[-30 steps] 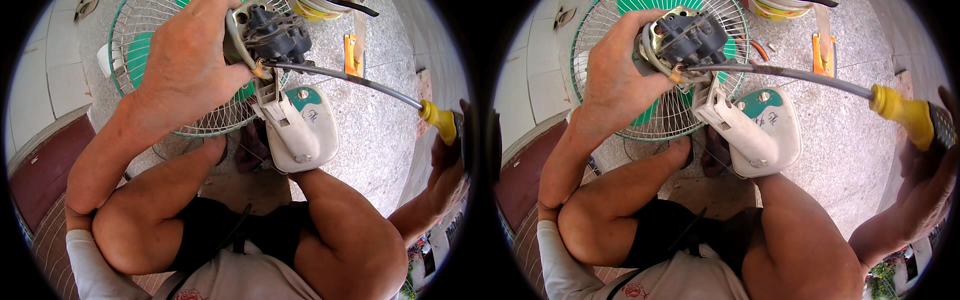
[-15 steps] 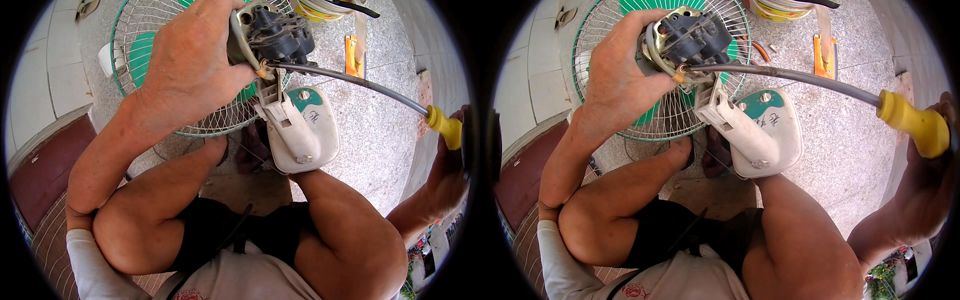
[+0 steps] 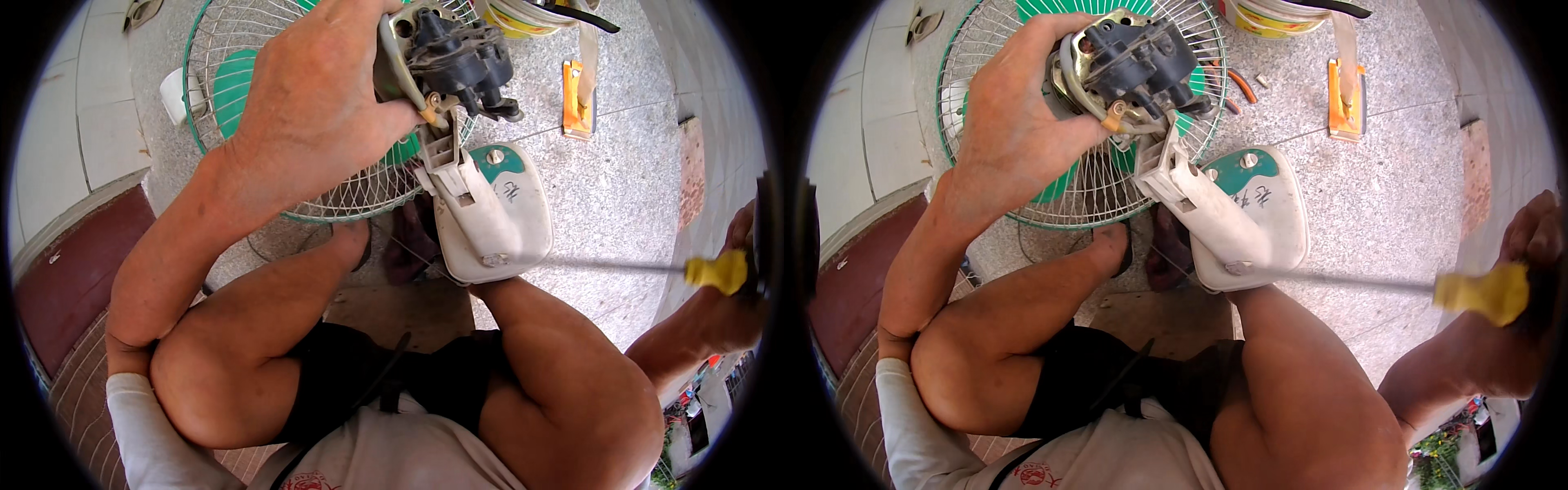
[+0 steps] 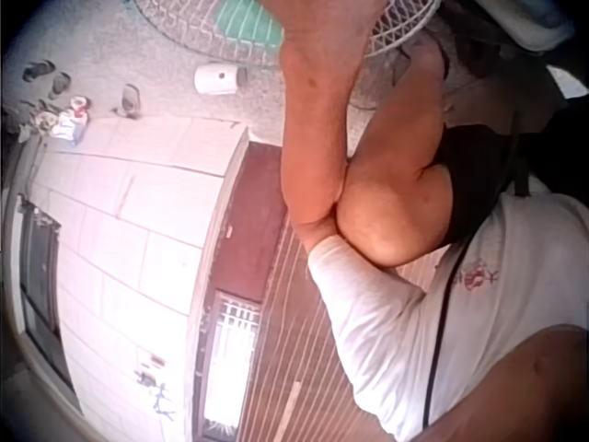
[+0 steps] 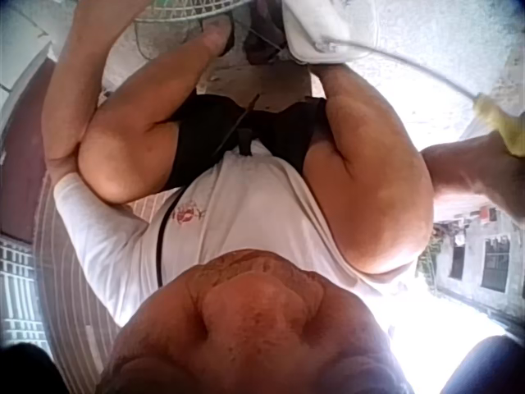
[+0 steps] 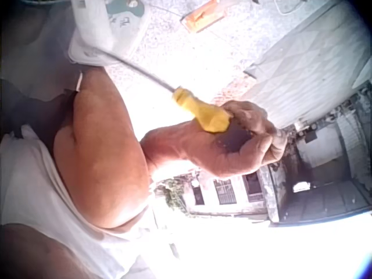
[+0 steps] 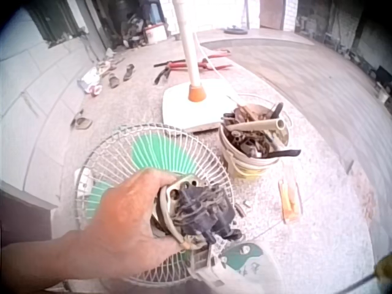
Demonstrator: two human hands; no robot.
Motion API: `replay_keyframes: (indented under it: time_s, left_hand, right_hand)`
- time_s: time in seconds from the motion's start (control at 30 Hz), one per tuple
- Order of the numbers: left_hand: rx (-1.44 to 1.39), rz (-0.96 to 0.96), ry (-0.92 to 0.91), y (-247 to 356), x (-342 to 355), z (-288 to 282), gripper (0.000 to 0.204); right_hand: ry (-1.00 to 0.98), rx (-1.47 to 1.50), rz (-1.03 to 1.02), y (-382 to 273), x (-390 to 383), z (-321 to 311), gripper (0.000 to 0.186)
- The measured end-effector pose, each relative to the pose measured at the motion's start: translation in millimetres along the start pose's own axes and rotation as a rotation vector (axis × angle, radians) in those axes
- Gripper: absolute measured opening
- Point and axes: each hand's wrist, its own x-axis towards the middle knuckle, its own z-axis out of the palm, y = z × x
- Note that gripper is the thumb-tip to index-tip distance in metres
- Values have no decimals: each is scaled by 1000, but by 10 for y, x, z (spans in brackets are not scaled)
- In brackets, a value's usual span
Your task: The person sits on the floor and uses a screwdriver to tighten screws on the motor housing of a disassembled electric fan. They manipulate the fan's internal components and adjust the position of the fan head while working.
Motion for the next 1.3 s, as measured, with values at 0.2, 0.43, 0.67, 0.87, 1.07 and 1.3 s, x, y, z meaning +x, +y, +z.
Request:
replay_keyframes:
  time_s: [0.2, 0.43, 0.67, 0.87, 1.07, 1.3]
  left_hand:
    - [36, 18, 32, -44, -16, 36, 55]
    - [-13, -148, -101, 238, 95, -105, 55]
    - [-127, -43, -62, -129, 27, 42, 56]
    - [-56, -21, 16, 75, -5, -38, 56]
    - [-64, -55, -12, 77, 17, -47, 56]
    - [-77, -29, 18, -123, -38, 64, 54]
  right_hand:
    - [-271, -356, -27, 131, -252, 442, 15]
    - [-555, -543, -182, 305, -297, 1199, 25]
    - [-537, -592, -253, 309, -393, 1436, 45]
    - [-554, -609, -109, 305, -529, 1524, 44]
    - [-512, -556, -39, 370, -543, 1591, 40]
    - [-477, -329, 91, 428, -582, 1613, 35]
